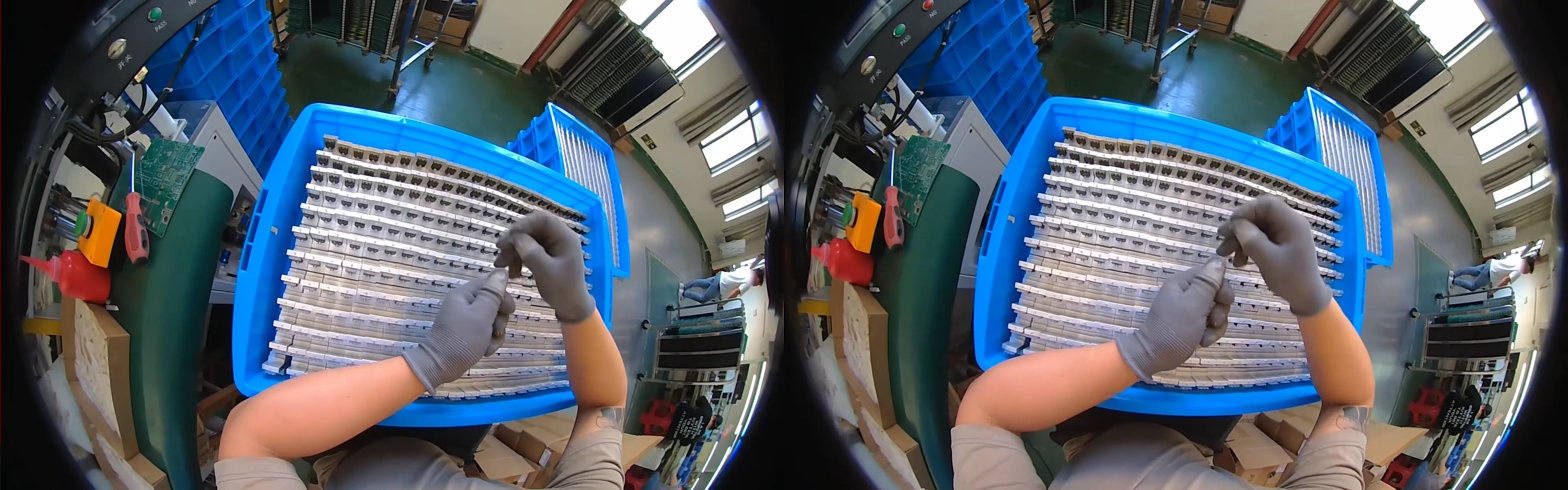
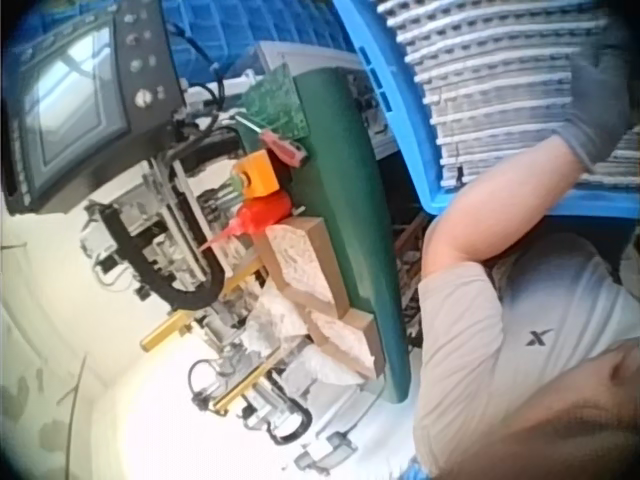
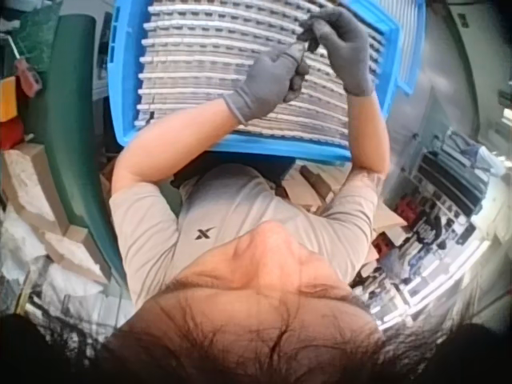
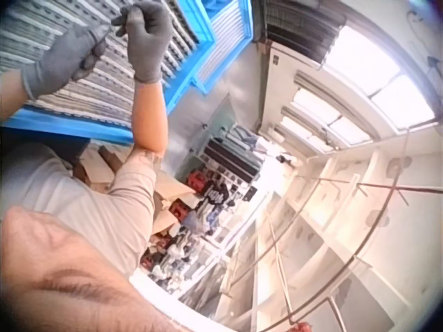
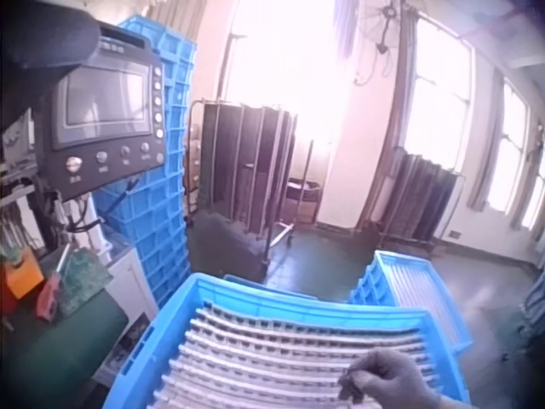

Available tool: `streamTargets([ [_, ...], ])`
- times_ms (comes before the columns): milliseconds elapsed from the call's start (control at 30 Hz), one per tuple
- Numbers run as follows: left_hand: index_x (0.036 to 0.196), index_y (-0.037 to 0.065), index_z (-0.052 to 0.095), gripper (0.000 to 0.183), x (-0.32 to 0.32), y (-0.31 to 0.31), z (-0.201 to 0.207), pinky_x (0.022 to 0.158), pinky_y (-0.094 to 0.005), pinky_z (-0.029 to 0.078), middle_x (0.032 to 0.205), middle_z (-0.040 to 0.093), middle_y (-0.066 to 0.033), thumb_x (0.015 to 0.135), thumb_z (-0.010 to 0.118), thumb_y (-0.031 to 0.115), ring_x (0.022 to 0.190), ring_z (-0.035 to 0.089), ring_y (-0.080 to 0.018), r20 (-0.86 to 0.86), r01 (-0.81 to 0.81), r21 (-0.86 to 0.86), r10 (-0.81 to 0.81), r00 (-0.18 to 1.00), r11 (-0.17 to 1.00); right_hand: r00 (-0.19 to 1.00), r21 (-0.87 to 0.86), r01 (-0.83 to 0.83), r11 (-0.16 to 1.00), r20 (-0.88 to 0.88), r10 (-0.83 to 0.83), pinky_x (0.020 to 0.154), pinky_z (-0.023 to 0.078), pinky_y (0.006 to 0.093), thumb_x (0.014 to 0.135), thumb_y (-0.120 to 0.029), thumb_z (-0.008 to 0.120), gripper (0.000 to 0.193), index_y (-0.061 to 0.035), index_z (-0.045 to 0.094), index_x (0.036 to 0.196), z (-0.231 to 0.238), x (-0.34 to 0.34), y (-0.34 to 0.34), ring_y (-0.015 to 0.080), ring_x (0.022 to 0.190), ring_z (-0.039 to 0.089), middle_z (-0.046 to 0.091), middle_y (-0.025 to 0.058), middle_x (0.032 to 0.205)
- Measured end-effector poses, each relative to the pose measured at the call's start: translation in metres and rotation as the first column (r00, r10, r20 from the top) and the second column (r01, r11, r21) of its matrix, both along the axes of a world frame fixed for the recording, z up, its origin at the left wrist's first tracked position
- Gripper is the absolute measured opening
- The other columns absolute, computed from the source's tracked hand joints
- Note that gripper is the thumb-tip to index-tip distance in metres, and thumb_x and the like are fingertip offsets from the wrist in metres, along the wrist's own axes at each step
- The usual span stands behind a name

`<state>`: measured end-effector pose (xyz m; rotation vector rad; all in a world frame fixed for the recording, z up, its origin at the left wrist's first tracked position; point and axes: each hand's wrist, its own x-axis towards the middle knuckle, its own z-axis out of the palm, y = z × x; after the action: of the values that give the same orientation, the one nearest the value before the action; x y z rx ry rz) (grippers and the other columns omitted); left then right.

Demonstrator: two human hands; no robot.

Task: The person arranges small, white rectangular components into a blue plastic tray with a grid of slots. They pick up the components one by one from a cardboard box and place them into the tray, filling the slots in a systematic row-by-row pattern.

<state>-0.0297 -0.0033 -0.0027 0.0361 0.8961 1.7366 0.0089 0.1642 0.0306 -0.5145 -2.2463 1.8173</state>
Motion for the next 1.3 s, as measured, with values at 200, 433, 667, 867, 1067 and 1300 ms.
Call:
streamTargets([
  [200,0.088,0.003,0.056,0.046,0.001,-0.002,0.002,0.046,-0.0256,0.040,0.066,0.047,-0.0021,0.109,0.044,0.042,0.052,0.043,-0.0097,-0.037,0.018,-0.011,-0.019,0.999,1.000,0.987,0.592,-0.143,0.793,0.032,0.155,0.069,0.053,0.0365,0.090,-0.005,0.065,0.004,-0.0006,0.067,0.089,-0.029,-0.070,0.008,0.0223,0.081,0.069,0.069,0.0110,0.086],
  [433,0.088,0.004,0.056,0.045,0.001,-0.001,-0.003,0.047,-0.0252,0.041,0.066,0.047,-0.0012,0.109,0.043,0.042,0.052,0.043,-0.0084,-0.044,0.035,0.043,-0.033,0.998,0.998,0.971,0.826,-0.215,0.521,0.123,0.205,0.078,0.053,0.0451,0.090,-0.018,0.067,0.014,-0.0049,0.070,0.092,-0.054,-0.105,0.010,0.0360,0.087,0.067,0.068,0.0154,0.093],
  [667,0.087,0.005,0.056,0.045,0.001,-0.002,-0.001,0.045,-0.0248,0.041,0.064,0.047,-0.0004,0.109,0.042,0.042,0.050,0.043,-0.0076,-0.036,0.014,0.040,-0.013,0.999,0.999,0.965,0.859,-0.253,0.446,0.191,0.179,0.075,0.054,0.0414,0.087,-0.016,0.070,0.011,-0.0063,0.071,0.091,-0.047,-0.111,0.004,0.0334,0.083,0.067,0.069,0.0126,0.094],
  [867,0.087,0.005,0.056,0.047,0.000,-0.001,-0.001,0.045,-0.0251,0.041,0.063,0.047,-0.0004,0.109,0.041,0.043,0.048,0.042,-0.0080,-0.029,0.043,0.038,-0.042,0.999,0.998,0.959,0.910,-0.272,0.313,0.231,0.162,0.074,0.054,0.0416,0.086,-0.017,0.069,0.009,-0.0080,0.070,0.089,-0.047,-0.112,0.002,0.0324,0.082,0.067,0.067,0.0111,0.092],
  [1067,0.087,0.004,0.056,0.049,0.000,-0.001,-0.002,0.044,-0.0251,0.040,0.063,0.047,-0.0015,0.109,0.040,0.045,0.047,0.043,-0.0093,-0.024,0.038,0.043,-0.037,0.999,0.998,0.960,0.909,-0.243,0.340,0.175,0.219,0.073,0.056,0.0441,0.089,-0.016,0.065,0.009,-0.0082,0.070,0.087,-0.040,-0.105,0.001,0.0331,0.085,0.068,0.067,0.0109,0.096],
  [1300,0.090,0.004,0.059,0.063,-0.002,-0.001,-0.001,0.044,-0.0250,0.039,0.066,0.051,-0.0037,0.107,0.030,0.057,0.050,0.047,-0.0114,0.065,-0.013,-0.027,0.015,0.998,1.000,0.984,0.666,-0.160,0.729,0.045,0.174,0.069,0.053,0.0356,0.085,-0.005,0.066,0.015,-0.0057,0.075,0.097,-0.001,-0.079,0.000,0.0248,0.076,0.065,0.065,0.0101,0.086],
])
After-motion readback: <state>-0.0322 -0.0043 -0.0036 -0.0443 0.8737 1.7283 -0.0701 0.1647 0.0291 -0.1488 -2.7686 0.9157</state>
